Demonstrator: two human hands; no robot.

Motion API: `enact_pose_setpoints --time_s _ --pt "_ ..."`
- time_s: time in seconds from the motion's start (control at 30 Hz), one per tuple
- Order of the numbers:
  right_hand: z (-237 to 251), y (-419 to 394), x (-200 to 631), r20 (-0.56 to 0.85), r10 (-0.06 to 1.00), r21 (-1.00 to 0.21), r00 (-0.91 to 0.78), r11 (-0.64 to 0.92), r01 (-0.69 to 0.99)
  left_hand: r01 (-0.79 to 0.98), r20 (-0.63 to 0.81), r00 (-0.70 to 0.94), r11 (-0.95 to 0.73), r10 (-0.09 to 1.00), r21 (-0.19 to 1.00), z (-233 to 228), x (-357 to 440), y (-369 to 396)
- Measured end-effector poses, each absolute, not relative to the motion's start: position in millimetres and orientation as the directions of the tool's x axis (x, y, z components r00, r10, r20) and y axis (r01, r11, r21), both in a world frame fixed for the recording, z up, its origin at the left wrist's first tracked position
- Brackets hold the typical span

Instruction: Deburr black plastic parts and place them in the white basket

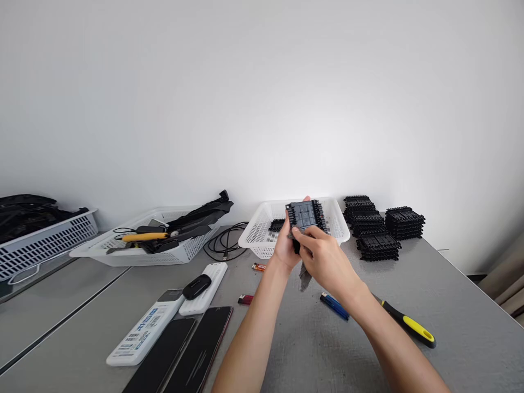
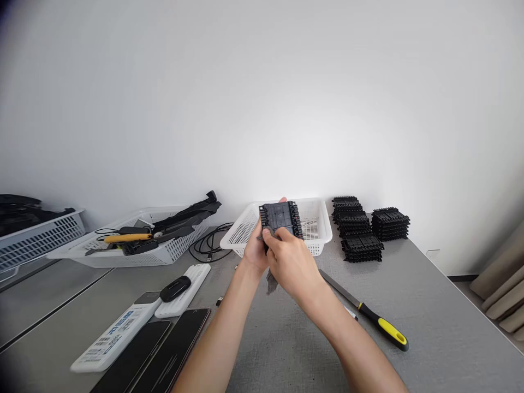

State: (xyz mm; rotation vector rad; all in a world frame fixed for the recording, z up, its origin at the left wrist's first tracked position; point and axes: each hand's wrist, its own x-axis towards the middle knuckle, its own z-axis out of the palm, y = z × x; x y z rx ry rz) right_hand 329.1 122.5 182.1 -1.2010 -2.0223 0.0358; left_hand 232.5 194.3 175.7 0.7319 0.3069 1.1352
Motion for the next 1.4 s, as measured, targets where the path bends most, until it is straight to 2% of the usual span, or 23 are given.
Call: enact_pose_setpoints --time_s 0.17,0.23,0.3,0.43,0.6,0.7,0.8,0.93,1.07,1.23,1.4 --pt "187.2 112.0 328.5 0.437 0.817 -0.38 -0.376 0.547 0.746 -0.733 0.075 0.33 0.205 0.941 0.648 178.7 221.3 206.6" --pt "189.8 110.4 335.0 0.446 0.803 -0.418 -0.395 0.577 0.701 -0.732 0.056 0.323 0.212 0.945 0.648 178.5 219.2 208.5" --pt "192.3 111.0 342.0 0.538 0.779 -0.487 -0.323 0.6 0.635 -0.717 0.041 0.328 0.22 0.944 0.662 178.3 218.9 207.6" --pt "194.1 119.0 348.3 0.718 0.696 -0.591 -0.022 0.626 0.509 -0.702 0.045 0.285 0.177 0.958 0.69 177.9 225.2 199.4" --pt "187.1 134.4 347.8 0.745 0.666 -0.609 0.035 0.658 0.442 -0.648 0.14 0.261 0.066 0.955 0.759 177.1 234.4 191.5" --pt "183.8 140.4 352.3 0.742 0.665 -0.626 0.081 0.645 0.439 -0.59 0.24 0.153 -0.106 0.959 0.8 177.5 232.2 192.8" --pt "183.1 143.0 358.0 0.747 0.655 -0.625 0.117 0.631 0.459 -0.51 0.258 0.044 -0.2 0.965 0.836 178.6 226.3 195.8" --pt "182.7 144.9 363.0 0.806 0.574 -0.554 0.142 0.648 0.523 -0.432 0.278 -0.001 -0.251 0.96 0.866 180.3 219.8 196.4" --pt "179.8 147.3 367.3 0.873 0.485 -0.397 0.049 0.648 0.649 -0.336 0.321 0.059 -0.284 0.945 0.898 182.6 215.8 192.7" --pt "177.2 148.6 373.0 0.872 0.486 -0.267 -0.054 0.566 0.78 -0.224 0.361 0.099 -0.332 0.927 0.916 185.1 209.9 189.5" --pt "175.0 150.6 375.1 0.855 0.511 -0.234 -0.085 0.527 0.817 -0.154 0.393 0.109 -0.375 0.913 0.914 184.8 206.3 191.0"
